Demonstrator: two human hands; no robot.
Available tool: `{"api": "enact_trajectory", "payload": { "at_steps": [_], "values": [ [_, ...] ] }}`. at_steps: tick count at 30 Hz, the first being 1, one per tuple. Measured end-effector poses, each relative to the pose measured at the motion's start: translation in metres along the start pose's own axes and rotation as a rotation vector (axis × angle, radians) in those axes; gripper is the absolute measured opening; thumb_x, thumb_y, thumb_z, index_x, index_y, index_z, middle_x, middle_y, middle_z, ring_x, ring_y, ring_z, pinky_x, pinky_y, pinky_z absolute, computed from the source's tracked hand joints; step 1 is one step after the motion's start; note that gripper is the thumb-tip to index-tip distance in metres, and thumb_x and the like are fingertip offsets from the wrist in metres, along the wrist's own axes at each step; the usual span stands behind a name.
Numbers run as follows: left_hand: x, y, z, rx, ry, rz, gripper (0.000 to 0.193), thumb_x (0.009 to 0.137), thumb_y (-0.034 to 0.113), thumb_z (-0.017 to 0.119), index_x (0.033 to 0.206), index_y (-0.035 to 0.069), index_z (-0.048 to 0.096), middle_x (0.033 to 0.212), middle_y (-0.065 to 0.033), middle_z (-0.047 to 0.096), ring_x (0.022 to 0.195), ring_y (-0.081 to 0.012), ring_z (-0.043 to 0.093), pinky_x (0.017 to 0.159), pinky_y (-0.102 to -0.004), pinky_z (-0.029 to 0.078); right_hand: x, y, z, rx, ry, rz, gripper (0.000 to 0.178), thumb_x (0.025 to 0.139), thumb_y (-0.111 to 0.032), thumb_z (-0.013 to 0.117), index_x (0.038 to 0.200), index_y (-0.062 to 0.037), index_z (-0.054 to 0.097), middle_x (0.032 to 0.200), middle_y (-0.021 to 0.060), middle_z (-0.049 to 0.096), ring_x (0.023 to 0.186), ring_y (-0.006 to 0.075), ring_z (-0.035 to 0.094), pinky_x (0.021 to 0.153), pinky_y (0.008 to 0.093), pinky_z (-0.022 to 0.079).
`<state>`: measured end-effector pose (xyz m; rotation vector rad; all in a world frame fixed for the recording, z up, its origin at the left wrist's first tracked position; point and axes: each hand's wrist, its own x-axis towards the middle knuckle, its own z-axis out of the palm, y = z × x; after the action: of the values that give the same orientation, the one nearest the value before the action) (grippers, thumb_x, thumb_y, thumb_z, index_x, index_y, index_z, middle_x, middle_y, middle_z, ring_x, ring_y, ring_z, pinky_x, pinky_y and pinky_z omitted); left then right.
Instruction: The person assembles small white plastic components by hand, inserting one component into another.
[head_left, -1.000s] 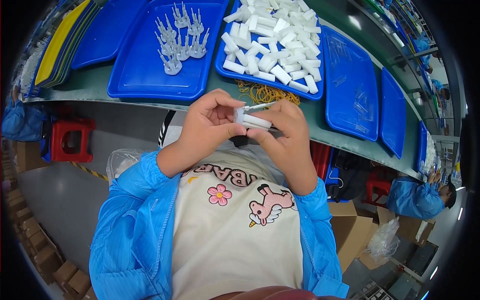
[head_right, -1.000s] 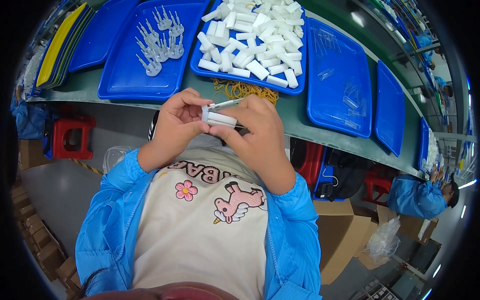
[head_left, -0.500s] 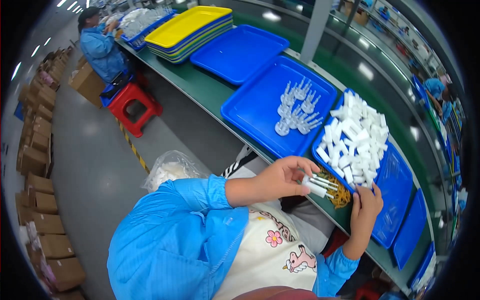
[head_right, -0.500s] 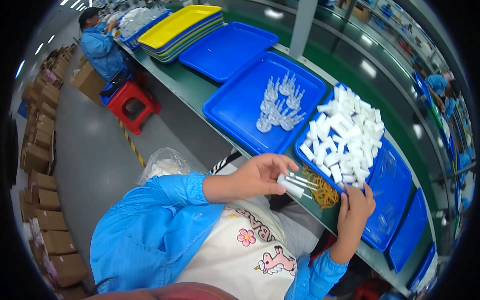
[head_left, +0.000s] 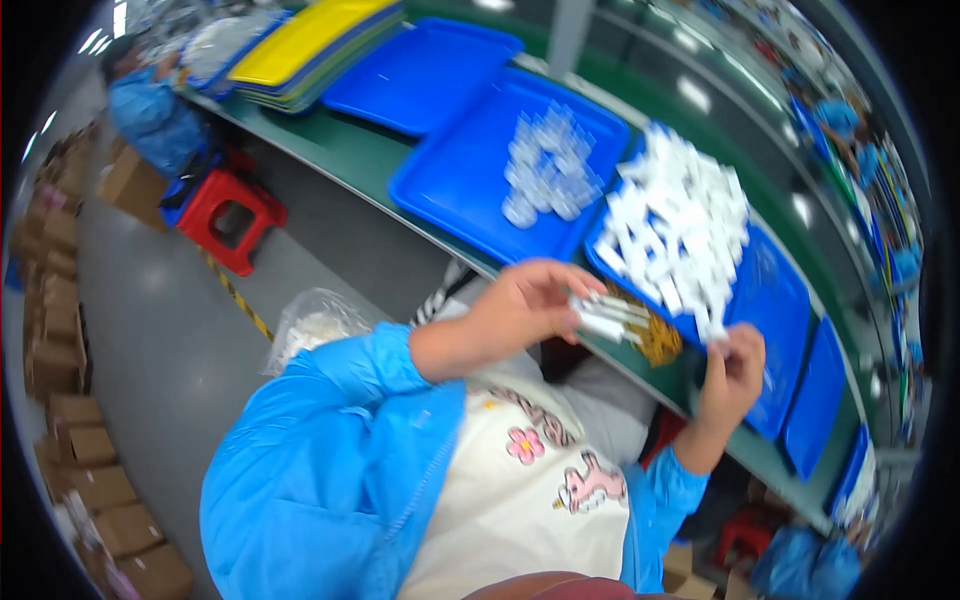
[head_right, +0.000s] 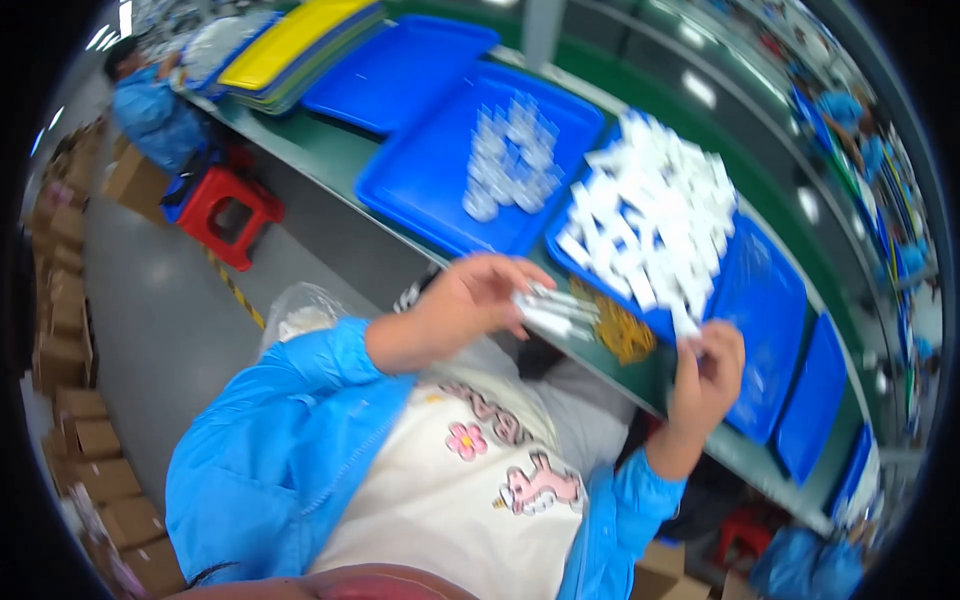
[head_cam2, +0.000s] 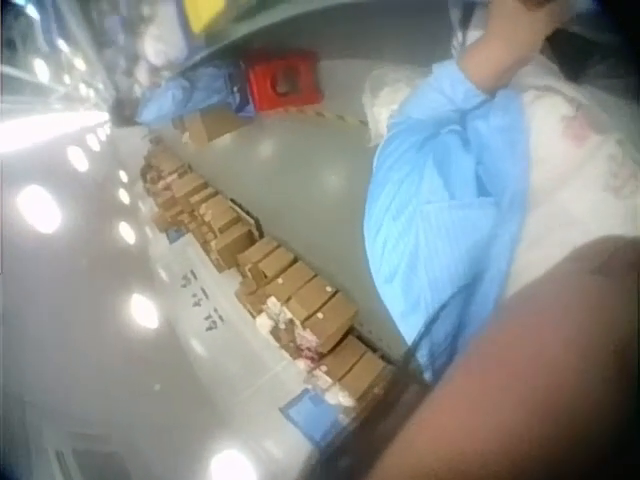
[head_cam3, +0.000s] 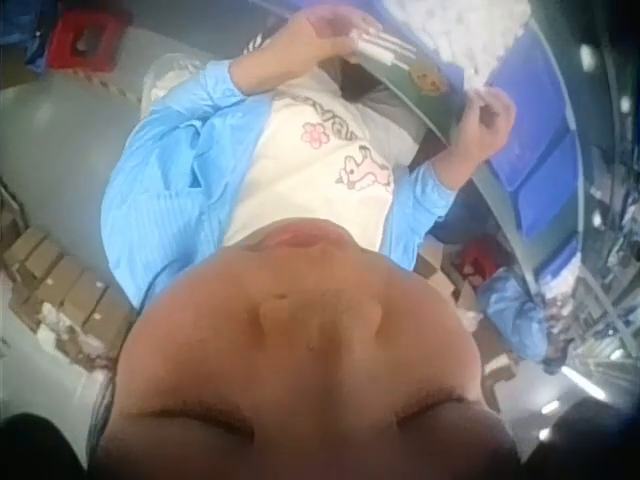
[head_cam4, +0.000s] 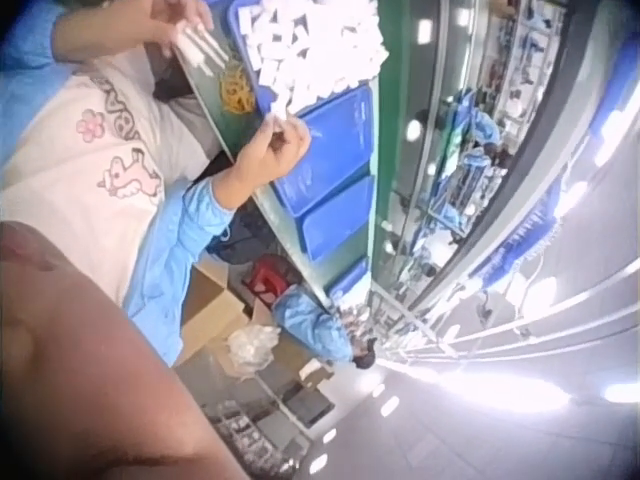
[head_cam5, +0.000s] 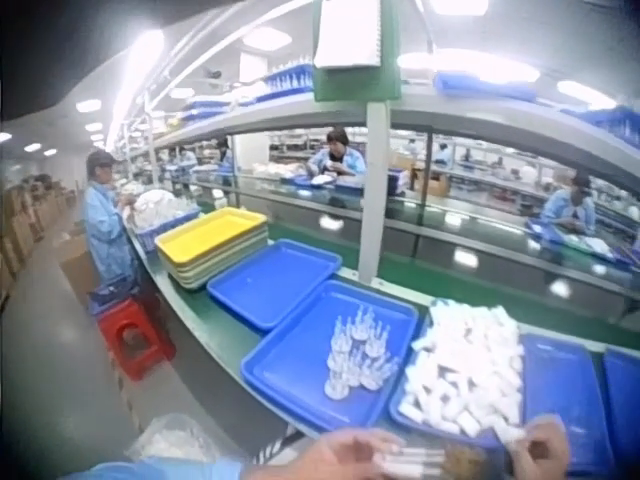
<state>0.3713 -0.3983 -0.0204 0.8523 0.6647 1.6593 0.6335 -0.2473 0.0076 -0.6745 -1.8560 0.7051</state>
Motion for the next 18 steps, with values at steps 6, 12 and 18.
{"api": "enact_trajectory", "payload": {
  "at_steps": [6,12,18],
  "values": [
    [-0.002,0.009,0.001,0.172,0.039,-0.026,0.026,0.083,-0.009,0.062,0.105,0.004,0.061,0.125,-0.0167,0.057,0.099,-0.0207,0.064,0.079,-0.0317,0.058,-0.016,-0.015,0.025,0.467,-0.054,0.165,0.017,0.082,0.005,0.069,0.099,0.0026,0.067,0.108,0.0129,0.059,0.088,0.0157,0.059,0.075,0.0236,0.05],
    [-0.003,0.004,0.007,0.18,0.031,-0.047,0.032,0.079,-0.011,0.068,0.109,0.0,0.064,0.123,-0.0137,0.057,0.099,-0.0185,0.063,0.081,-0.0283,0.055,-0.029,-0.028,0.025,0.515,-0.148,0.293,0.023,0.077,0.011,0.069,0.099,0.0031,0.068,0.109,0.0123,0.06,0.09,0.0138,0.061,0.075,0.0242,0.051],
    [-0.006,0.002,0.009,0.295,0.005,-0.019,0.033,0.077,-0.011,0.07,0.108,0.0,0.066,0.121,-0.0141,0.057,0.099,-0.0176,0.063,0.082,-0.0276,0.055,-0.024,-0.047,0.024,0.524,-0.292,0.335,0.028,0.075,0.013,0.069,0.101,0.0036,0.069,0.108,0.0121,0.06,0.092,0.0154,0.061,0.075,0.0251,0.052]
  ]
}}
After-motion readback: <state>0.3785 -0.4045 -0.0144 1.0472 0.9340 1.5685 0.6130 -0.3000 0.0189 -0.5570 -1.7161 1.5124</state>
